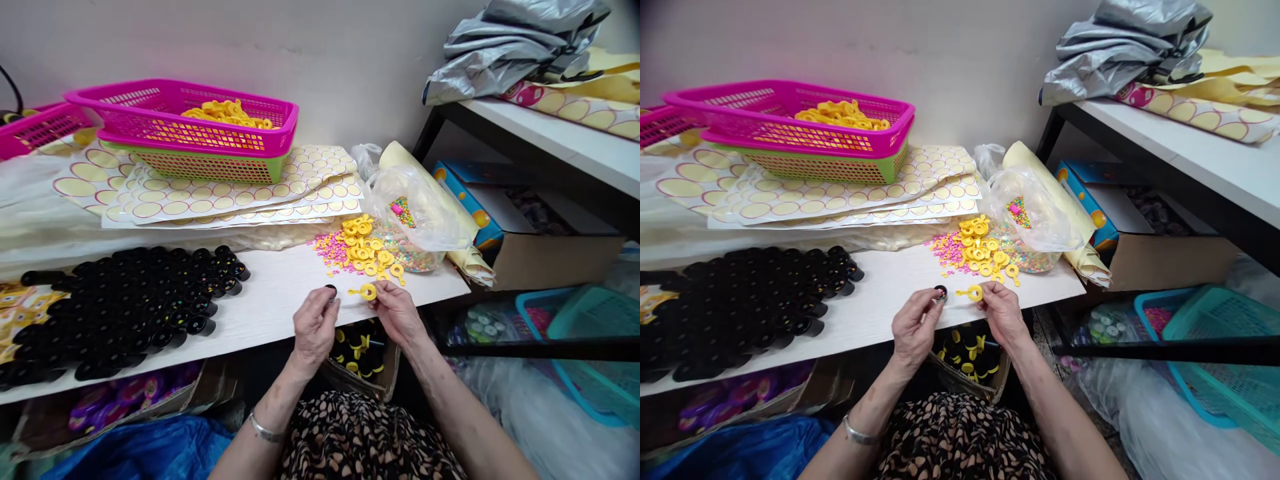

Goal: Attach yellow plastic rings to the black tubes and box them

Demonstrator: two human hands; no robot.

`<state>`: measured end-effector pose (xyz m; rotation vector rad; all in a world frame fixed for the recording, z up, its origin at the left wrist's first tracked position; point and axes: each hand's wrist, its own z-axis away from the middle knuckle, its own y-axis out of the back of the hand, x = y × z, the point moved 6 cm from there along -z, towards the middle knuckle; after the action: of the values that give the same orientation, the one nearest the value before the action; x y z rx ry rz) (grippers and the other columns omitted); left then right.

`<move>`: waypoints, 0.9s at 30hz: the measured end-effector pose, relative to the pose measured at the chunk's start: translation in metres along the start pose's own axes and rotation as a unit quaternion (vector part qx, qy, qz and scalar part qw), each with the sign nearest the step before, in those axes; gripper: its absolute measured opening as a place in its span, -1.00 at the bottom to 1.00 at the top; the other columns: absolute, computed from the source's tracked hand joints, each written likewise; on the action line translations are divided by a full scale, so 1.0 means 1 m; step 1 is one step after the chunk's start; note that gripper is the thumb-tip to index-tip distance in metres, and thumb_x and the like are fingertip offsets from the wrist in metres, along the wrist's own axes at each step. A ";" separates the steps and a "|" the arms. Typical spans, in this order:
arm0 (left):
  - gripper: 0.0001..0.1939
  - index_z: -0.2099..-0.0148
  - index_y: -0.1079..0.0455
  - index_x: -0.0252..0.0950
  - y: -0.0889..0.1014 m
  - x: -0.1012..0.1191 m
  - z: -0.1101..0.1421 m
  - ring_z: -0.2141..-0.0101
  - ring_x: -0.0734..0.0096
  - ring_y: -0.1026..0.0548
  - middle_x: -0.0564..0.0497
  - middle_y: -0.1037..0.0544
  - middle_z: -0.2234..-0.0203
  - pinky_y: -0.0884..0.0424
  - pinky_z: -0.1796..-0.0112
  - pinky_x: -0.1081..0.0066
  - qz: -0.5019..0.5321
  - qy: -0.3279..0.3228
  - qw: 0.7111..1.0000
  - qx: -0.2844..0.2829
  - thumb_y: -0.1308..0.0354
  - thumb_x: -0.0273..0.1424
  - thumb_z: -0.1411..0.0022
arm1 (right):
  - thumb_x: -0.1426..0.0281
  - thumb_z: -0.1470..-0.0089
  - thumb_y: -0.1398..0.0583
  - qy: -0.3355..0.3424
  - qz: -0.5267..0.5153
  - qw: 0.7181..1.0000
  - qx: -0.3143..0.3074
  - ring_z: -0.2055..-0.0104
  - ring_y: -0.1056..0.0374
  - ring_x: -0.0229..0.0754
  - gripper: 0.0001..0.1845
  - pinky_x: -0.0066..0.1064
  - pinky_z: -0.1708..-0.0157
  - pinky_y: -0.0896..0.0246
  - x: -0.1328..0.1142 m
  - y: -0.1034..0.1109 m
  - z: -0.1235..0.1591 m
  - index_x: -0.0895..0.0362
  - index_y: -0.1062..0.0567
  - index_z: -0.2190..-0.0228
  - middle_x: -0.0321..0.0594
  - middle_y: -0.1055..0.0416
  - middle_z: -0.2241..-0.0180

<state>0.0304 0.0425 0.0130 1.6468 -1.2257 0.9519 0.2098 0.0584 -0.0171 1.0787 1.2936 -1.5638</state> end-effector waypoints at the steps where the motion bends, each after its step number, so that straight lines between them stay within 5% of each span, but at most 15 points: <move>1: -0.76 0.15 -0.41 -0.28 -0.008 0.001 0.003 0.44 0.50 -0.38 -0.04 -0.46 0.32 -0.35 0.38 0.44 0.040 0.048 0.998 -0.013 -0.15 -0.40 -0.07 | 0.31 0.11 -0.22 -0.038 -0.051 0.998 -0.027 0.54 -0.11 -0.33 -0.83 -0.43 0.49 -0.10 0.002 -0.006 0.003 0.14 -0.35 0.52 -0.34 -0.22 0.54; 5: -0.77 0.25 -0.43 -0.33 -0.038 -0.006 0.015 0.62 0.63 -0.27 0.06 -0.43 0.57 -0.16 0.61 0.57 0.239 0.265 0.932 -0.061 -0.21 -0.32 -0.02 | 0.31 0.10 -0.23 -0.093 -0.101 0.986 -0.091 0.56 -0.13 -0.33 -0.81 -0.45 0.51 -0.12 0.003 -0.023 0.018 0.13 -0.34 0.55 -0.37 -0.19 0.60; 9: -0.79 0.46 -0.41 -0.38 -0.037 -0.014 0.023 0.72 0.72 -0.13 0.13 -0.33 0.72 0.08 0.69 0.60 0.311 0.359 0.878 -0.059 -0.27 -0.32 0.07 | 0.32 0.04 -0.22 0.021 0.083 0.992 -0.093 0.48 -0.20 -0.32 -0.74 -0.45 0.46 -0.16 -0.010 -0.026 0.032 0.07 -0.41 0.24 -0.32 -0.29 0.42; 12: -0.78 0.52 -0.41 -0.40 -0.024 -0.015 0.024 0.75 0.77 -0.05 0.15 -0.29 0.76 0.14 0.70 0.60 0.310 0.381 0.870 -0.051 -0.30 -0.33 0.12 | 0.40 0.03 -0.21 0.155 0.269 0.932 -0.188 0.33 -0.23 -0.24 -0.69 -0.40 0.32 -0.18 -0.024 -0.045 0.040 0.08 -0.40 0.17 -0.24 -0.29 0.33; 15: -0.78 0.51 -0.42 -0.42 -0.013 -0.013 0.015 0.73 0.78 -0.07 0.14 -0.33 0.72 0.10 0.69 0.62 0.310 0.369 0.876 -0.037 -0.30 -0.34 0.12 | 0.43 -0.05 -0.14 0.230 0.349 0.881 -0.222 0.30 -0.23 -0.21 -0.76 -0.38 0.30 -0.18 -0.030 -0.061 0.036 0.10 -0.39 0.18 -0.21 -0.28 0.35; 21: -0.72 0.41 -0.42 -0.42 0.013 -0.040 -0.004 0.72 0.74 -0.15 0.12 -0.37 0.69 0.01 0.69 0.62 0.287 0.327 0.894 0.108 -0.31 -0.30 0.13 | 0.34 -0.04 -0.16 0.244 0.466 0.831 -0.184 0.25 -0.23 -0.18 -0.81 -0.38 0.28 -0.18 -0.022 -0.079 0.002 0.12 -0.38 0.26 -0.17 -0.26 0.27; 27: -0.67 0.48 -0.42 -0.45 0.004 -0.062 0.001 0.72 0.68 -0.17 0.13 -0.31 0.77 -0.04 0.67 0.58 0.280 0.346 0.888 0.117 -0.27 -0.22 0.10 | 0.36 -0.03 -0.16 0.212 0.520 0.806 -0.188 0.27 -0.22 -0.20 -0.90 -0.40 0.29 -0.14 -0.013 -0.085 -0.007 0.11 -0.37 0.35 -0.22 -0.25 0.31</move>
<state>0.0127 0.0611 -0.0430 0.9417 -1.1010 1.9099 0.1335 0.0779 0.0187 1.5316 0.9048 -0.2294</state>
